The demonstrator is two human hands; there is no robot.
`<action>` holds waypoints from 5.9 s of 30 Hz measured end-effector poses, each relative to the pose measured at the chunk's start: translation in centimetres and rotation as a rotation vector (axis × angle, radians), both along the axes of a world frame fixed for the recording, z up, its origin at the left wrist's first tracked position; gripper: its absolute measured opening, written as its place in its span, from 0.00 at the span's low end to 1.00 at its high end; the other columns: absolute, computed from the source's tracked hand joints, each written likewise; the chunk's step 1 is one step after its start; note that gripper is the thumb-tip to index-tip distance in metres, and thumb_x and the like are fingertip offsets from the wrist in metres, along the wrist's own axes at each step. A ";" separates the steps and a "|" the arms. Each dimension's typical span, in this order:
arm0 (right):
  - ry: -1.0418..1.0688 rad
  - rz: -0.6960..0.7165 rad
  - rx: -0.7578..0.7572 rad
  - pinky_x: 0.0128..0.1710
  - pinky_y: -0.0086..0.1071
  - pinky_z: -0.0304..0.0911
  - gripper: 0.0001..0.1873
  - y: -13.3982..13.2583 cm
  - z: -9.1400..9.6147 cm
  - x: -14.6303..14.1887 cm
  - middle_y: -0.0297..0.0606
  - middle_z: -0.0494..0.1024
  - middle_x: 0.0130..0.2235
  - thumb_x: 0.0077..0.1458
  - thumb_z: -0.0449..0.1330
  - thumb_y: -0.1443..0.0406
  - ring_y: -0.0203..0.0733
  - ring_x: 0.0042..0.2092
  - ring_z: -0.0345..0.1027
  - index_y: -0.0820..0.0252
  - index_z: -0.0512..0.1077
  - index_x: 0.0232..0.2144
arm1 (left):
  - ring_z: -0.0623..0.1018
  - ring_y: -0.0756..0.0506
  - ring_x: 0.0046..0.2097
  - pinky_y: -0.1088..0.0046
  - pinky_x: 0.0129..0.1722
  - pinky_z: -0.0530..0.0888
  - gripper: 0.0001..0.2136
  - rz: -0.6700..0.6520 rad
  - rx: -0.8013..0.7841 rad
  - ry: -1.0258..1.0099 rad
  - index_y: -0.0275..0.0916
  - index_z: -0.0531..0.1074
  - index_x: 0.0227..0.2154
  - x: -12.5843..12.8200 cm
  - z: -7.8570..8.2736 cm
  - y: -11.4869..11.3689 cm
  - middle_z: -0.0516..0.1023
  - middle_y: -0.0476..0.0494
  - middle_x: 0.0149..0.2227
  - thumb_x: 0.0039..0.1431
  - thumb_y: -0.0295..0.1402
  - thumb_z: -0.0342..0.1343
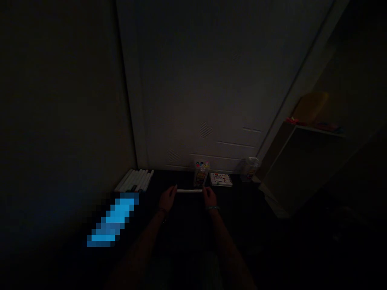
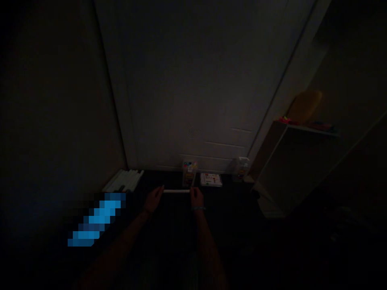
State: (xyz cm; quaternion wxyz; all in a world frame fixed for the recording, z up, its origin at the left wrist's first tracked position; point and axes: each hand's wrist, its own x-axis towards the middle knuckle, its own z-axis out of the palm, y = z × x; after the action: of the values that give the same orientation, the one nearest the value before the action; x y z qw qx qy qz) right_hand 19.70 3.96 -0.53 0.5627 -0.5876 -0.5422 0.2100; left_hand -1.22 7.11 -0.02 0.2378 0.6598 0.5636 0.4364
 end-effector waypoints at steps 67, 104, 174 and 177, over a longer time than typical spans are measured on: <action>0.067 0.025 0.062 0.36 0.29 0.61 0.17 0.0 -0.2 -0.1 0.37 0.74 0.36 0.50 0.51 0.56 0.39 0.37 0.67 0.59 0.69 0.38 | 0.73 0.48 0.37 0.74 0.38 0.68 0.16 -0.071 0.054 -0.136 0.41 0.69 0.33 0.2 0.8 -0.5 0.75 0.49 0.34 0.52 0.45 0.44; -0.011 0.018 0.051 0.40 0.30 0.61 0.16 0.2 -0.5 -0.1 0.38 0.75 0.37 0.50 0.51 0.57 0.40 0.39 0.68 0.59 0.72 0.37 | 0.73 0.48 0.39 0.72 0.39 0.68 0.15 -0.067 0.124 -0.085 0.41 0.69 0.36 0.0 -0.4 0.4 0.74 0.47 0.38 0.53 0.43 0.44; -0.029 -0.061 0.034 0.37 0.29 0.61 0.17 -0.2 0.2 -0.1 0.36 0.76 0.34 0.52 0.48 0.55 0.40 0.36 0.68 0.58 0.72 0.34 | 0.71 0.47 0.42 0.69 0.45 0.66 0.13 -0.157 0.098 -0.047 0.43 0.68 0.36 0.3 0.7 -0.5 0.72 0.48 0.39 0.53 0.42 0.44; -0.032 -0.060 0.028 0.38 0.30 0.61 0.18 -0.1 0.0 0.0 0.37 0.76 0.35 0.51 0.49 0.55 0.40 0.37 0.68 0.59 0.72 0.35 | 0.71 0.47 0.41 0.71 0.42 0.67 0.13 -0.145 0.111 -0.054 0.43 0.69 0.35 0.3 0.9 -0.7 0.72 0.48 0.38 0.53 0.42 0.44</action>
State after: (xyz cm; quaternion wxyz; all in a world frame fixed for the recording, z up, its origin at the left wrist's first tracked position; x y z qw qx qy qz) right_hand 19.67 3.86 -0.56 0.5682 -0.5988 -0.5362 0.1760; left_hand -0.94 6.37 0.92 0.2469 0.6990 0.4830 0.4660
